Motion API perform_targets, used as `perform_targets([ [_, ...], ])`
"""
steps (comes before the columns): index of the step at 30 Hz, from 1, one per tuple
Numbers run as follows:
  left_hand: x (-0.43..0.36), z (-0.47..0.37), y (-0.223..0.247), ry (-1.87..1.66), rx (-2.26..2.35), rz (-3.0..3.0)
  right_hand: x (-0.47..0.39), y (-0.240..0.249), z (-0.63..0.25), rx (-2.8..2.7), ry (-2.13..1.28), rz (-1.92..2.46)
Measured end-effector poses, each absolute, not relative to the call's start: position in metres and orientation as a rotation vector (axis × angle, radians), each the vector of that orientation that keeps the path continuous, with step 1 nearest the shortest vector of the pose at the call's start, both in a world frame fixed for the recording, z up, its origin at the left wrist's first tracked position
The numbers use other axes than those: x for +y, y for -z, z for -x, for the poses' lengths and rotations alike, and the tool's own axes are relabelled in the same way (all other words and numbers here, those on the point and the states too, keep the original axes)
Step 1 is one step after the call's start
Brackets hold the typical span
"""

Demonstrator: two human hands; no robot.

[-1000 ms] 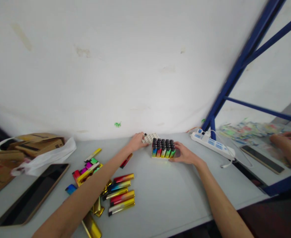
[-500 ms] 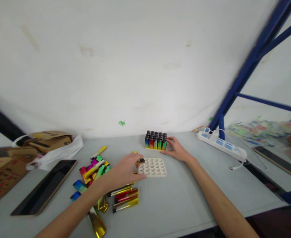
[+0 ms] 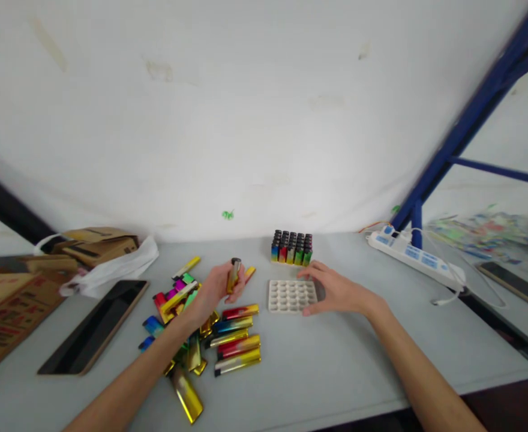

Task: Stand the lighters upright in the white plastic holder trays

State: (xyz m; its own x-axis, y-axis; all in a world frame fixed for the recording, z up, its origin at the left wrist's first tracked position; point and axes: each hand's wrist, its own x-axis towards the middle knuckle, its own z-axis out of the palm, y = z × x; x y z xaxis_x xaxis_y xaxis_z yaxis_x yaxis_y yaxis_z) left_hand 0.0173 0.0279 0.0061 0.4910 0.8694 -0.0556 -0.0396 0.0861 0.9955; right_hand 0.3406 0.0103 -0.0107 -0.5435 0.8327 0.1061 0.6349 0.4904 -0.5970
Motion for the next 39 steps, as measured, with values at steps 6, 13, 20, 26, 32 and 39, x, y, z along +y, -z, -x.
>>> perform_targets([
  [6,0.010,-0.027,-0.007,-0.839,0.736,-0.925,0.009,0.026,-0.336,-2.448,-0.657,1.219],
  [13,0.005,-0.031,-0.007,-0.889,0.737,-0.947,0.008,0.023,-0.320,-2.464,-0.599,1.139],
  [20,0.005,-0.030,-0.004,-0.885,0.735,-0.920,0.010,0.027,-0.316,-2.469,-0.576,1.099],
  [26,0.007,-0.029,0.001,-0.885,0.752,-0.867,0.011,0.030,-0.314,-2.439,-0.601,1.082],
  [32,0.008,-0.030,0.002,-0.892,0.803,-0.882,0.011,0.030,-0.314,-2.431,-0.598,1.070],
  [39,0.014,-0.036,0.008,-0.989,0.833,-1.044,0.014,0.031,-0.312,-2.422,-0.542,1.065],
])
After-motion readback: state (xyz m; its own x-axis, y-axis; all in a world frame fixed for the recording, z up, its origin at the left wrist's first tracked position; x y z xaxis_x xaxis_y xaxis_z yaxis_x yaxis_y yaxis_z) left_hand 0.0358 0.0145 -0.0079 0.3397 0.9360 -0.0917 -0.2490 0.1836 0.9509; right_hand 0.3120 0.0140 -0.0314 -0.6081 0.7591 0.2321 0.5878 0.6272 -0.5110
